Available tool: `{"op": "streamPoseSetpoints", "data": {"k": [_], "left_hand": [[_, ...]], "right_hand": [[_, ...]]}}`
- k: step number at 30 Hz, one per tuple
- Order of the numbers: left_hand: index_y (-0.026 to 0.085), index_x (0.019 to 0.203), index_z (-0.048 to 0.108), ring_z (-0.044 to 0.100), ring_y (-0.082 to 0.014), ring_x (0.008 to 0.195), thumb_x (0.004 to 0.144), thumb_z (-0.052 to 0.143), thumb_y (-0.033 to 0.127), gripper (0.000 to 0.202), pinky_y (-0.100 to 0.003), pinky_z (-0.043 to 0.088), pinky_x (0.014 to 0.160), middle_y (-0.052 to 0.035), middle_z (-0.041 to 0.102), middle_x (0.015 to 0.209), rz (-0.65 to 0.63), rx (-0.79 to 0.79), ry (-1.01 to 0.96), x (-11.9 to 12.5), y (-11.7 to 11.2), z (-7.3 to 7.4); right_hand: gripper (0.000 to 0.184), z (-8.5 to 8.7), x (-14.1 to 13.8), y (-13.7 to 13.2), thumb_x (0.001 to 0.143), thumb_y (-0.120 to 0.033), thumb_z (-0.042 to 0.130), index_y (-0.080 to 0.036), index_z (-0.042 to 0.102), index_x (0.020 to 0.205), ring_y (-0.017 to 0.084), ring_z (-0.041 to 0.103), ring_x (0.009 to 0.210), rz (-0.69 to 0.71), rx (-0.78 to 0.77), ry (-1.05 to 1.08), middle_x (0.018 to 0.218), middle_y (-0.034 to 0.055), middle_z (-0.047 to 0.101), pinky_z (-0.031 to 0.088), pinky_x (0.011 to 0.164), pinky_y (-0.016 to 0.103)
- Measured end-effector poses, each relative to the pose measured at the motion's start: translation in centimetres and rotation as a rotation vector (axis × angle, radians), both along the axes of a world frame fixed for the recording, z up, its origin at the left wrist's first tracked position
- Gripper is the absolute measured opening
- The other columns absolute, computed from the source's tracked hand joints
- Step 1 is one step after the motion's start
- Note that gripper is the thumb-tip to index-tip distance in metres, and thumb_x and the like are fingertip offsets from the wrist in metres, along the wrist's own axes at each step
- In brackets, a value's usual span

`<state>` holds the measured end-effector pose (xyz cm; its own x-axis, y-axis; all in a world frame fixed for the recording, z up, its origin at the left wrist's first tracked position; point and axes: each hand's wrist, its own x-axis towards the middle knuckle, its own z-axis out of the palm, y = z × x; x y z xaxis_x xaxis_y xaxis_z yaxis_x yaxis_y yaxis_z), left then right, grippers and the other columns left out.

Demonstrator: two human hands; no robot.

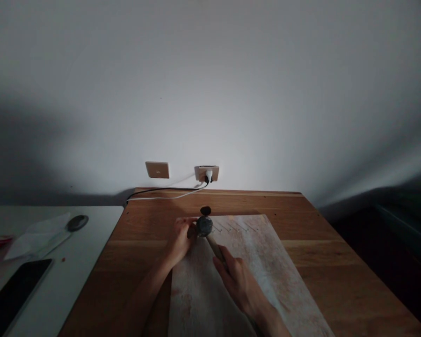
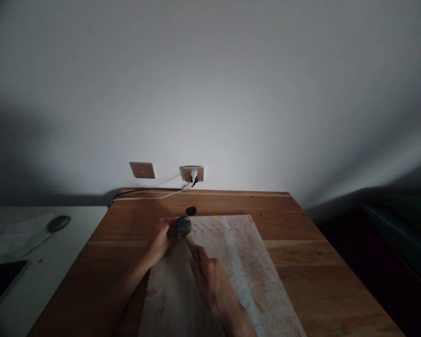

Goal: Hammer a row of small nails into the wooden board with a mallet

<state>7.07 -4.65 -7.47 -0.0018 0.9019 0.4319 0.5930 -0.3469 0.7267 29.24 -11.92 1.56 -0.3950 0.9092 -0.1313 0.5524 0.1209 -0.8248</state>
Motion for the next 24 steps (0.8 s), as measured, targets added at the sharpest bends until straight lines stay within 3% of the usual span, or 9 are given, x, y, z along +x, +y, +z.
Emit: {"op": "streamPoseSetpoints", "data": {"k": [7,15,24], "left_hand": [[0.020,0.115,0.074,0.067,-0.0258,0.096,0.071,0.066,-0.002,0.050,-0.040,0.054,0.087,-0.0074,0.076,0.099,-0.017,0.009,-0.010,-0.1,0.0,0.2],[0.020,0.114,0.075,0.066,-0.0250,0.098,0.069,0.064,-0.005,0.053,-0.039,0.053,0.088,-0.0057,0.075,0.096,-0.008,-0.031,-0.022,0.0,-0.1,0.3],[0.022,0.113,0.074,0.067,-0.0232,0.096,0.070,0.067,-0.004,0.050,-0.036,0.053,0.087,-0.0037,0.075,0.093,-0.012,-0.036,-0.030,-0.1,-0.3,0.5]], "right_hand": [[0.043,-0.5,-0.5,0.1,0.107,-0.047,0.036,-0.019,0.061,0.127,0.021,0.070,0.064,-0.026,0.024,-0.064,0.077,0.0036,0.074,0.041,0.060,0.029],[0.040,0.5,-1.1,-0.1,0.107,-0.042,0.037,-0.017,0.061,0.128,0.021,0.073,0.067,-0.010,-0.009,-0.034,0.077,0.0032,0.075,0.043,0.060,0.028],[0.044,-0.8,-0.9,-0.1,0.107,-0.045,0.038,-0.018,0.059,0.134,0.021,0.076,0.073,-0.039,-0.019,-0.020,0.080,0.0037,0.077,0.044,0.061,0.026]]}}
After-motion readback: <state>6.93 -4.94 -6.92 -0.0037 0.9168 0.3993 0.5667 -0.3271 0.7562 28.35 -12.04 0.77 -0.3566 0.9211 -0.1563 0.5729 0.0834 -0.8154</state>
